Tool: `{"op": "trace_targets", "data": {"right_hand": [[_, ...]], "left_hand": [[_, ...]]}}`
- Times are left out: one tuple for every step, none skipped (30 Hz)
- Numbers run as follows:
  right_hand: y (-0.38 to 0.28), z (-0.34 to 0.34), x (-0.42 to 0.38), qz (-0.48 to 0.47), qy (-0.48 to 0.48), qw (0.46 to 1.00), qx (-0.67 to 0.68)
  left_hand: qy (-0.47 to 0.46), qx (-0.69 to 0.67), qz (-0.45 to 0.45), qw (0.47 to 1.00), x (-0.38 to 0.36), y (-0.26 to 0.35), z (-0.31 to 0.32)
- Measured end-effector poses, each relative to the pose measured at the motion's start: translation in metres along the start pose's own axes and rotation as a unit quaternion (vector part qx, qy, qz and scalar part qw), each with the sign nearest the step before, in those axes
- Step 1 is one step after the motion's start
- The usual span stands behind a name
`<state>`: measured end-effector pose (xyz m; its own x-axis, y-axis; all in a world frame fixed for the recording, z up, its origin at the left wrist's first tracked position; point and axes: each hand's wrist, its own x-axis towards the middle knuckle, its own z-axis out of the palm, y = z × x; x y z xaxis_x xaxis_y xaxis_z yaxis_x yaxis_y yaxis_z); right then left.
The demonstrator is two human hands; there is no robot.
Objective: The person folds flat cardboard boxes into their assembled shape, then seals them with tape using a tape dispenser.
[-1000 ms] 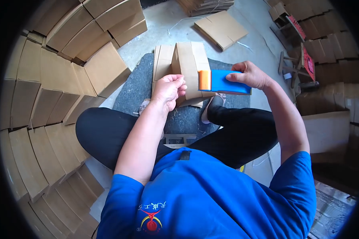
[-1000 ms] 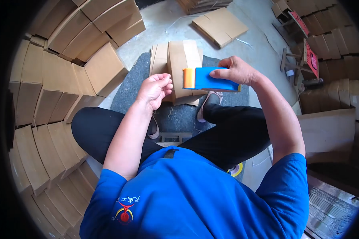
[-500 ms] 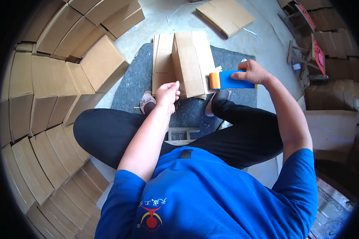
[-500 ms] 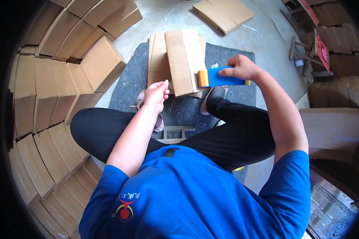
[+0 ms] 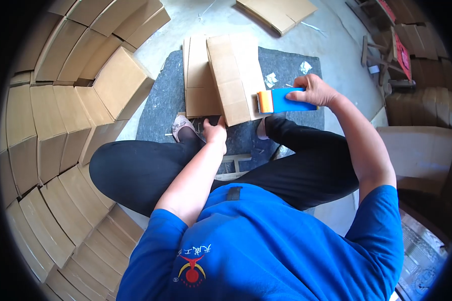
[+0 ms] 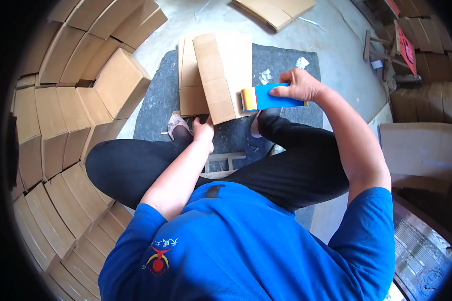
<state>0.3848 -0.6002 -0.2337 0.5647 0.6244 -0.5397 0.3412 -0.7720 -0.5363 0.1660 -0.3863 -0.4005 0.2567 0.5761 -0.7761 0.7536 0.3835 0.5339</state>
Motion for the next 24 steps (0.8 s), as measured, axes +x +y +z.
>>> {"op": "trace_targets", "data": {"right_hand": [[0.001, 0.001, 0.001, -0.007, 0.001, 1.0, 0.002], [0.002, 0.003, 0.002, -0.012, -0.001, 1.0, 0.005], [0.0, 0.003, 0.001, -0.005, -0.004, 1.0, 0.005], [0.002, 0.003, 0.001, -0.003, -0.003, 1.0, 0.007], [0.003, 0.002, 0.002, -0.01, -0.006, 1.0, 0.009], [0.004, 0.002, 0.002, -0.018, -0.008, 1.0, 0.01], [0.003, 0.002, 0.002, -0.017, -0.006, 1.0, 0.011], [0.003, 0.001, 0.003, -0.018, -0.008, 1.0, 0.013], [0.003, 0.001, 0.003, -0.017, -0.009, 1.0, 0.015], [0.004, 0.001, 0.003, -0.016, -0.005, 1.0, 0.017], [0.003, 0.001, 0.002, -0.02, -0.005, 1.0, 0.015], [0.003, 0.001, 0.002, -0.024, -0.007, 1.0, 0.015], [0.004, 0.002, 0.001, -0.025, -0.004, 0.999, 0.027], [0.008, 0.0, 0.0, -0.02, -0.005, 0.999, 0.03], [0.012, -0.005, 0.001, -0.015, -0.016, 0.999, 0.024], [0.015, -0.009, 0.0, -0.009, -0.029, 0.999, 0.02], [0.021, -0.017, -0.004, 0.0, -0.03, 1.0, 0.01], [0.03, -0.026, -0.006, 0.012, -0.03, 0.999, -0.005], [0.039, -0.033, -0.01, 0.024, -0.031, 0.999, -0.018], [0.045, -0.037, -0.012, 0.043, -0.02, 0.998, -0.035], [0.049, -0.038, -0.011, 0.048, -0.018, 0.998, -0.033], [0.053, -0.038, -0.009, 0.052, -0.008, 0.996, -0.067], [0.053, -0.036, -0.007, 0.056, 0.001, 0.993, -0.101], [0.048, -0.031, -0.002, 0.055, -0.001, 0.993, -0.108]], "left_hand": [[0.014, -0.081, 0.054, 0.995, 0.039, -0.032, 0.005], [0.076, -0.001, 0.138, 0.988, 0.026, -0.012, -0.006], [0.131, -0.013, 0.257, 0.957, 0.012, 0.001, -0.008], [0.134, 0.072, 0.464, 0.872, -0.015, 0.025, -0.02], [0.076, 0.144, 0.577, 0.801, -0.03, 0.044, -0.029], [0.021, 0.216, 0.617, 0.756, -0.046, 0.055, -0.027], [-0.002, 0.295, 0.627, 0.72, -0.064, 0.063, -0.018], [-0.024, 0.362, 0.624, 0.693, -0.08, 0.067, -0.01], [-0.028, 0.422, 0.606, 0.674, -0.08, 0.063, 0.0], [-0.012, 0.481, 0.568, 0.668, -0.08, 0.061, 0.008], [-0.001, 0.505, 0.56, 0.657, -0.081, 0.062, 0.01], [0.01, 0.529, 0.551, 0.645, -0.081, 0.062, 0.012], [0.005, 0.538, 0.545, 0.643, -0.08, 0.061, 0.011], [0.003, 0.541, 0.547, 0.639, -0.078, 0.06, 0.011], [0.0, 0.531, 0.553, 0.642, -0.075, 0.059, 0.01], [-0.006, 0.522, 0.558, 0.645, -0.073, 0.057, 0.008], [-0.012, 0.521, 0.556, 0.647, -0.074, 0.058, 0.006], [-0.015, 0.522, 0.553, 0.649, -0.074, 0.058, 0.006], [-0.018, 0.524, 0.549, 0.651, -0.074, 0.057, 0.006], [-0.017, 0.528, 0.548, 0.649, -0.075, 0.058, 0.007], [-0.021, 0.527, 0.551, 0.646, -0.075, 0.059, 0.008], [-0.017, 0.534, 0.546, 0.645, -0.076, 0.061, 0.009], [-0.013, 0.541, 0.541, 0.643, -0.077, 0.062, 0.01], [-0.009, 0.544, 0.544, 0.639, -0.076, 0.062, 0.01]]}}
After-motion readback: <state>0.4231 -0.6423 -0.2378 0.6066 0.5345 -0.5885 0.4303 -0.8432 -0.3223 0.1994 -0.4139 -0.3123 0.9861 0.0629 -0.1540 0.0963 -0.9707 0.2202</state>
